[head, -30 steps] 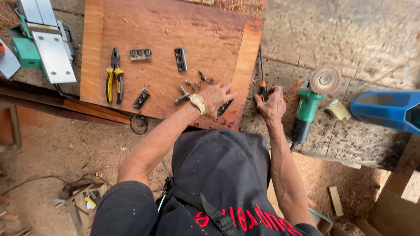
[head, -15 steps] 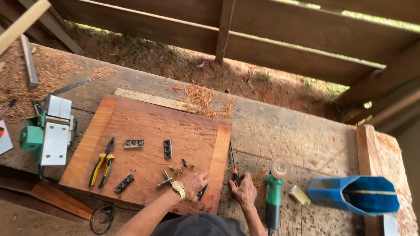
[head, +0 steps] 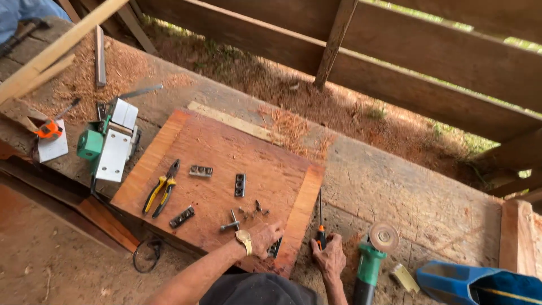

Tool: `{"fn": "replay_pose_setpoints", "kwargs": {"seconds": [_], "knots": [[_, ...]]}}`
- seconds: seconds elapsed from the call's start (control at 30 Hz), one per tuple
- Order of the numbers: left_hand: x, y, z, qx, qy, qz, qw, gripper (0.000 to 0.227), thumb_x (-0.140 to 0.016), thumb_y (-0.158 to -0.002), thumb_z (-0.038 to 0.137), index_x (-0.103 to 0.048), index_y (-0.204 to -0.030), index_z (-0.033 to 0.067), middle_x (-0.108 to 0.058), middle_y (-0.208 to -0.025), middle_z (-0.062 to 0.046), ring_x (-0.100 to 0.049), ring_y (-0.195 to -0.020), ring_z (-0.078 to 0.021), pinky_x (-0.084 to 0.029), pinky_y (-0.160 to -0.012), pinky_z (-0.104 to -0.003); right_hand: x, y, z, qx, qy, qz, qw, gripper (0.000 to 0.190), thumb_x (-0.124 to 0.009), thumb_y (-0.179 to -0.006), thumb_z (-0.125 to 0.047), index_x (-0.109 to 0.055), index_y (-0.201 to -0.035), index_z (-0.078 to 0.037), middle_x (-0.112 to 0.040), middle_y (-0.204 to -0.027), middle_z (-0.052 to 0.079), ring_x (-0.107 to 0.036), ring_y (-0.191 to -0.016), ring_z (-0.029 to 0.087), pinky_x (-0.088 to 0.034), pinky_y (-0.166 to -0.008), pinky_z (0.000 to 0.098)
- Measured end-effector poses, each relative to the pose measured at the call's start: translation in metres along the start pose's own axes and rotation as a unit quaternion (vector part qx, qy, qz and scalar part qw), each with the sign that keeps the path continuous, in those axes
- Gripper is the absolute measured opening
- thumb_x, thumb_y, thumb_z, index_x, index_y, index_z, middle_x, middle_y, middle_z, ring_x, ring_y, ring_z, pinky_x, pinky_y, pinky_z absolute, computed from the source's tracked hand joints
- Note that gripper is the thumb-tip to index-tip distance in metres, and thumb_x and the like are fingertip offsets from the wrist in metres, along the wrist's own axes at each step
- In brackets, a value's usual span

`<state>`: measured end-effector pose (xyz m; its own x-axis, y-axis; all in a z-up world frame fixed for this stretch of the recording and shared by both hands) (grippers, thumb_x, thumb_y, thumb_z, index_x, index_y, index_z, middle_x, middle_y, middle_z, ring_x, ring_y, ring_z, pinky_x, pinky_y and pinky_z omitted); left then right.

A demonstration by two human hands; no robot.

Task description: The person sits at a wooden workbench and uses a screwdriver to drive screws into black metal hardware plates, working on one component at a time. They pick up screws from the bench, hold each plate steady, and set finished pieces back on the bench among other hardware parts.

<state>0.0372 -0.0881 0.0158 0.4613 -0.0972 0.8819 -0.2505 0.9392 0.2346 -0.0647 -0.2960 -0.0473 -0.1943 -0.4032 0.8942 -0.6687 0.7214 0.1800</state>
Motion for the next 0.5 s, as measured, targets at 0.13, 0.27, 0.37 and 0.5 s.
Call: {"fn": "replay_pose_setpoints", "kwargs": {"seconds": [0.13,0.27,0.37,0.5], "knots": [[0.000,0.005,0.005,0.022,0.004,-0.015,1.000,0.075,-0.091,-0.053,0.013,-0.054,-0.117,-0.0021,-0.051,-0.126,-0.020,-0.068,-0.093,-0.0421,-0.059,-0.074,-0.048,-0.007,-0.002,0.005,0.007,-0.025,0.004,1.000,0.068,-0.084,-0.073,-0.047,-0.053,-0.119,-0.009,-0.069,-0.109,0.016,-0.071,-0.093,0.037,-0.055,-0.078,0.0487],[0.003,0.000,0.007,0.008,0.027,0.004,1.000,0.068,-0.084,-0.054,0.006,-0.054,-0.114,-0.0019,-0.051,-0.125,-0.022,-0.066,-0.089,-0.0447,-0.057,-0.071,-0.050,0.002,0.002,0.005,-0.006,-0.041,0.012,0.999,0.065,-0.084,-0.074,-0.047,-0.054,-0.119,-0.012,-0.069,-0.109,0.016,-0.070,-0.095,0.038,-0.054,-0.080,0.0496],[-0.007,0.000,0.014,0.016,0.048,-0.008,0.999,0.068,-0.079,-0.054,0.004,-0.054,-0.117,-0.0008,-0.051,-0.124,-0.021,-0.065,-0.087,-0.0447,-0.056,-0.069,-0.051,0.002,0.008,0.012,0.005,-0.054,0.022,0.998,0.063,-0.084,-0.073,-0.045,-0.054,-0.117,-0.012,-0.068,-0.109,0.014,-0.069,-0.096,0.038,-0.055,-0.080,0.0494],[-0.018,-0.013,-0.011,0.058,0.048,-0.019,0.997,0.070,-0.077,-0.052,0.004,-0.054,-0.118,0.0017,-0.050,-0.119,-0.020,-0.064,-0.086,-0.0440,-0.056,-0.070,-0.052,0.009,0.001,-0.001,0.039,-0.098,0.030,0.994,0.061,-0.087,-0.073,-0.039,-0.052,-0.113,-0.010,-0.067,-0.106,0.014,-0.068,-0.096,0.037,-0.054,-0.079,0.0480]]}}
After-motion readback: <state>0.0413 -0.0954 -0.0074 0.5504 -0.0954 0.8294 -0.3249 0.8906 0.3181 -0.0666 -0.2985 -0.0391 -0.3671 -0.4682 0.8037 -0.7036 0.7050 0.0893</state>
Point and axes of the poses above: each hand's wrist, its own y-axis away from the middle knuckle, its own x-axis out of the back of the hand, z = x × y, the point moved 10 cm from there along -y, towards the middle knuckle
